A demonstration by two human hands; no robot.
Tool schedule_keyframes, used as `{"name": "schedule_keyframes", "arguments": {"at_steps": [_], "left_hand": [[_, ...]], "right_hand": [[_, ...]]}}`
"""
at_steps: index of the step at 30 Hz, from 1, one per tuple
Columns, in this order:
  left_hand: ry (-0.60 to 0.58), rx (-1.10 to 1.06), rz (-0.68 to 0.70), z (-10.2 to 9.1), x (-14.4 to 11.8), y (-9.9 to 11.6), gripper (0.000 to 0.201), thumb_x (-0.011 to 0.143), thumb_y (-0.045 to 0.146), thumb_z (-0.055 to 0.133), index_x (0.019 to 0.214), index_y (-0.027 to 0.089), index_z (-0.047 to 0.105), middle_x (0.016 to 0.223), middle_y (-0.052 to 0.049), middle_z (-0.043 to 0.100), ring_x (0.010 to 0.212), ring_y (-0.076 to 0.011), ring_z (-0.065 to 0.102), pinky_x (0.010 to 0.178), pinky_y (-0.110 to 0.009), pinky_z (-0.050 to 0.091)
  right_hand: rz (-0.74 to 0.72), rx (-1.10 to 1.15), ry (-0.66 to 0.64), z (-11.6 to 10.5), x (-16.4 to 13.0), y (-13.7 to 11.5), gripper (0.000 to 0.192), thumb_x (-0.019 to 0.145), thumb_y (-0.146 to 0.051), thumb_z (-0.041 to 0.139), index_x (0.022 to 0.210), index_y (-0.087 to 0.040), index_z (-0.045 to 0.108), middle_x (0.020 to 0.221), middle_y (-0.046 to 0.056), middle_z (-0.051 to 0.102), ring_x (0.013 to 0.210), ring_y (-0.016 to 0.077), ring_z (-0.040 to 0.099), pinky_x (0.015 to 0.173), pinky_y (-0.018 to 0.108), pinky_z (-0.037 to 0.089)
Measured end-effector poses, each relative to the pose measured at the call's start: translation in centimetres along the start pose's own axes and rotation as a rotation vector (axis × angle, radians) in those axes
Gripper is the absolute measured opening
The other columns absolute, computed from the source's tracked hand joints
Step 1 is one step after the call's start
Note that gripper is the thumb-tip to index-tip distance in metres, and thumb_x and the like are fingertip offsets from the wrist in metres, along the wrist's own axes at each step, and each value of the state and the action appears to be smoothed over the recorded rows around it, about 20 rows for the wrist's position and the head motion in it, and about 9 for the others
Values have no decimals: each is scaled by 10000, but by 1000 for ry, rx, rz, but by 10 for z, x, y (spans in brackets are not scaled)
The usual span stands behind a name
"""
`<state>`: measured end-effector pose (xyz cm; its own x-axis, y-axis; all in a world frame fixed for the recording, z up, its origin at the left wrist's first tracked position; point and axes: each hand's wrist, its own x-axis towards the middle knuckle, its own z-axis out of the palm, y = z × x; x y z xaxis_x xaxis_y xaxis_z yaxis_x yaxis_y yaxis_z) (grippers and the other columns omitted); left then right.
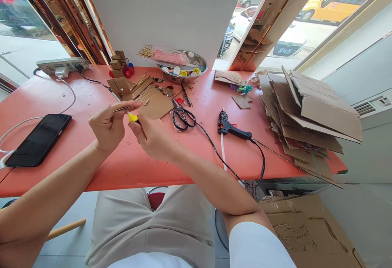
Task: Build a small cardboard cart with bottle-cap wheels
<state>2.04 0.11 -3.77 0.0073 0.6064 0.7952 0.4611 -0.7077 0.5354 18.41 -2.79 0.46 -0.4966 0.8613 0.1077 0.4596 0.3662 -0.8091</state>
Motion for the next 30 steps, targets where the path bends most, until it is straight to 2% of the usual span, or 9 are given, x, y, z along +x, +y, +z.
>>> {"name": "schedule_keyframes", "arguments": {"at_steps": [3,6,10,12,15,19,23,27,30], "left_hand": [[-4,39,-6,1,-2,0,509,1089,614,476,987,305,868,952,-29,884,844,-187,849,757,-270,673],[12,67,4,1,-6,-1,469,1086,585,504,989,313,874,939,-20,884,815,-178,845,726,-248,657],[-40,17,-14,1,-6,-4,468,1082,586,498,1014,308,868,941,-32,883,847,-193,850,767,-269,671],[-64,-38,-57,3,-1,-10,478,1068,610,509,1008,287,855,938,-50,881,867,-205,850,798,-290,681],[-4,-119,-162,5,10,-29,485,1028,662,558,982,254,815,915,-62,871,858,-212,845,809,-321,696],[120,-248,-328,1,20,-67,492,952,743,627,950,265,745,853,-65,854,822,-232,848,770,-352,717],[120,-393,-487,-4,21,-92,447,963,721,633,921,277,659,846,-84,844,874,-264,859,770,-363,725],[129,-546,-640,0,21,-82,335,981,590,685,923,275,589,888,-63,849,935,-258,859,809,-366,723],[223,-642,-792,6,22,-62,283,979,446,717,885,248,539,862,-54,837,980,-256,856,871,-380,711]], "right_hand": [[31,-241,100,1,3,2,155,1107,-350,452,1067,-219,525,690,-21,560,560,171,476,593,287,261],[21,-299,113,3,4,5,223,1113,-364,416,1192,-193,534,720,1,601,575,192,509,587,290,261],[-52,-99,23,2,6,10,171,1122,-329,401,1109,-227,537,749,-13,619,635,184,587,644,266,351],[-32,-79,23,0,9,12,171,1120,-325,428,1019,-234,533,766,-8,629,675,184,618,663,262,360],[102,-199,31,-4,14,14,194,1123,-307,460,968,-228,546,819,33,683,755,207,670,666,272,345],[273,-492,-34,-5,18,15,127,1101,-277,530,1049,-211,624,933,120,773,869,271,736,658,303,351],[271,-701,-87,0,17,20,169,1080,-307,576,1142,-191,682,1090,185,795,1011,314,746,709,333,450],[103,-816,-14,6,15,29,202,1032,-298,661,1184,-177,713,1162,175,756,1135,312,685,883,368,529],[-3,-825,32,3,17,35,239,1022,-360,685,1145,-162,739,1133,165,733,1114,312,657,948,392,529]]}}
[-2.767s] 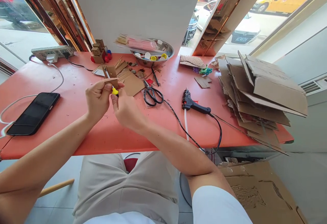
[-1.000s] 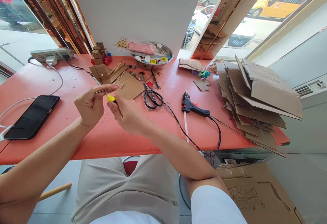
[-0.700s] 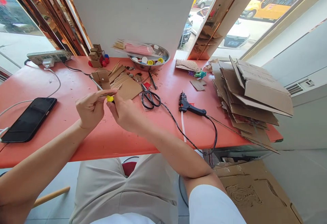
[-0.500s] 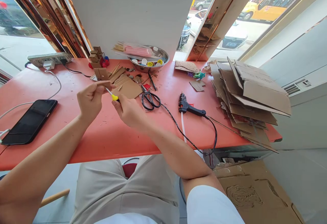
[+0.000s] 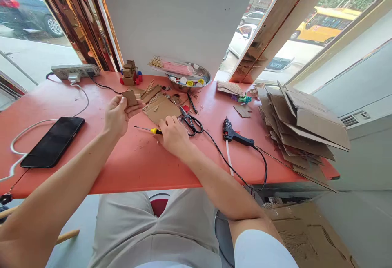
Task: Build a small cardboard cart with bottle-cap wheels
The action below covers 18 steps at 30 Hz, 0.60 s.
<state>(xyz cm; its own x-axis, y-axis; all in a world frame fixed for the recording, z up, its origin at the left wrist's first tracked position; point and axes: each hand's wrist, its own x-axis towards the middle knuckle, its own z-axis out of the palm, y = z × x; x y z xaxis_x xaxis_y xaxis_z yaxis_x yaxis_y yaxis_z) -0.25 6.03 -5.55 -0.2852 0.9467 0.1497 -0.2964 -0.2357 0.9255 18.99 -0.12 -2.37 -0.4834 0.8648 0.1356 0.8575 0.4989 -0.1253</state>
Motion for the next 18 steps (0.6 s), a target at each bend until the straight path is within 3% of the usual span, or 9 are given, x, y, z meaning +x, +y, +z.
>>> {"name": "schedule_keyframes", "arguments": {"at_steps": [2,6,12,18], "left_hand": [[33,-52,-61,8,-8,3,232,973,352,718,877,240,539,820,-40,824,983,-255,856,892,-392,707],[1,-62,-104,15,-15,6,253,910,337,794,854,225,574,804,-43,818,960,-268,857,897,-411,708],[-49,-40,-145,16,-17,7,207,861,326,812,861,204,644,785,-60,814,920,-276,856,891,-426,708],[-48,-43,-136,13,-15,9,203,837,333,814,865,196,667,773,-61,811,941,-277,854,912,-426,700]], "right_hand": [[8,12,32,-5,6,9,235,1048,-341,631,1146,-164,749,1101,157,734,1085,305,663,951,389,526],[163,-47,92,-25,32,41,316,1064,-216,500,1235,-182,764,1191,168,757,1163,321,688,986,405,523],[343,-134,-63,-41,81,90,491,953,-79,512,1348,-210,774,1274,148,790,1205,332,724,932,374,566],[332,-166,-174,-32,95,98,474,985,-70,527,1341,-251,782,1306,143,787,1249,318,740,962,351,576]]}}
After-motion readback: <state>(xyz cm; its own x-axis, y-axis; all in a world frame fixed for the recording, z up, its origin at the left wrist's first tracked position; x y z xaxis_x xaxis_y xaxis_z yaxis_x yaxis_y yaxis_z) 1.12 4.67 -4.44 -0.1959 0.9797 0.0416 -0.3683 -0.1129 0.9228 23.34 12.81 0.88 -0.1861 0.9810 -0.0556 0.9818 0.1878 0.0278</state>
